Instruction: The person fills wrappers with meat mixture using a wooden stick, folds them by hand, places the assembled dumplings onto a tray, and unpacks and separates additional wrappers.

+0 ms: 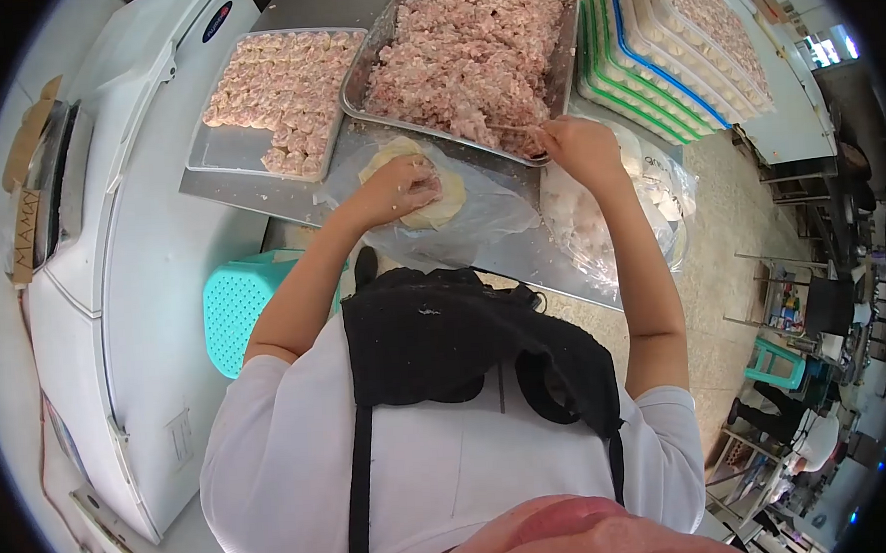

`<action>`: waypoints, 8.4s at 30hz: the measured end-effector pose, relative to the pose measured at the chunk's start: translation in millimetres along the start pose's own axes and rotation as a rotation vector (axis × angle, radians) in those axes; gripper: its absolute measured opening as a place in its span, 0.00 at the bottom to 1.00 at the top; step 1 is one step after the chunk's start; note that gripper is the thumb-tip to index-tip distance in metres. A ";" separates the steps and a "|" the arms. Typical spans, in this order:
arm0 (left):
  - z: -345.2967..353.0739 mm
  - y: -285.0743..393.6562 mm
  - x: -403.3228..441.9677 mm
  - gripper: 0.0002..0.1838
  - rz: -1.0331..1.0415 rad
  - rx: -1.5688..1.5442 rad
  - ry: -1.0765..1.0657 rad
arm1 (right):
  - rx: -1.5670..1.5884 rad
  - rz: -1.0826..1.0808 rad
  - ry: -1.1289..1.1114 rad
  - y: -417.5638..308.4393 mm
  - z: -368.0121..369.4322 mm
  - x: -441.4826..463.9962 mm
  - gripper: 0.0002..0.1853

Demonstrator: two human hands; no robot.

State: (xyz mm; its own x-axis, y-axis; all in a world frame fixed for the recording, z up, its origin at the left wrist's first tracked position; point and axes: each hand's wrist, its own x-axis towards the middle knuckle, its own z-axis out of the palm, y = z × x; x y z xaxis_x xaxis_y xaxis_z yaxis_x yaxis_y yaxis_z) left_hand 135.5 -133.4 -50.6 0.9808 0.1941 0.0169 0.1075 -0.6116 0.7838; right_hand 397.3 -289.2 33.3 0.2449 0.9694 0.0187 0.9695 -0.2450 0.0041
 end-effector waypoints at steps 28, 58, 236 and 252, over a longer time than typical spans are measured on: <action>-63.1 -44.7 -36.3 0.12 0.084 0.048 0.299 | -0.348 0.079 -0.003 -61.9 -44.7 13.4 0.15; -4.8 -36.0 -5.6 0.14 0.331 0.063 0.125 | -0.275 0.039 -0.125 -30.9 -44.5 11.6 0.15; -36.4 -25.7 -13.4 0.11 -0.145 0.211 0.565 | -0.169 0.072 -0.196 -8.6 -4.1 1.6 0.18; -97.9 -7.2 34.6 0.18 -0.190 -1.513 0.333 | 1.365 0.484 0.333 -72.7 3.8 16.3 0.18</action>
State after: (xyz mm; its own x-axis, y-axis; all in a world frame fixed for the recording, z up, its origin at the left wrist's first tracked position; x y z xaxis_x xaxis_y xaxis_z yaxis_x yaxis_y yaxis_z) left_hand 152.8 -47.2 5.1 0.8716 0.4560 -0.1801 -0.2369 0.7133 0.6596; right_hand 330.9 -255.5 29.5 0.7075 0.7060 -0.0329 0.1012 -0.1472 -0.9839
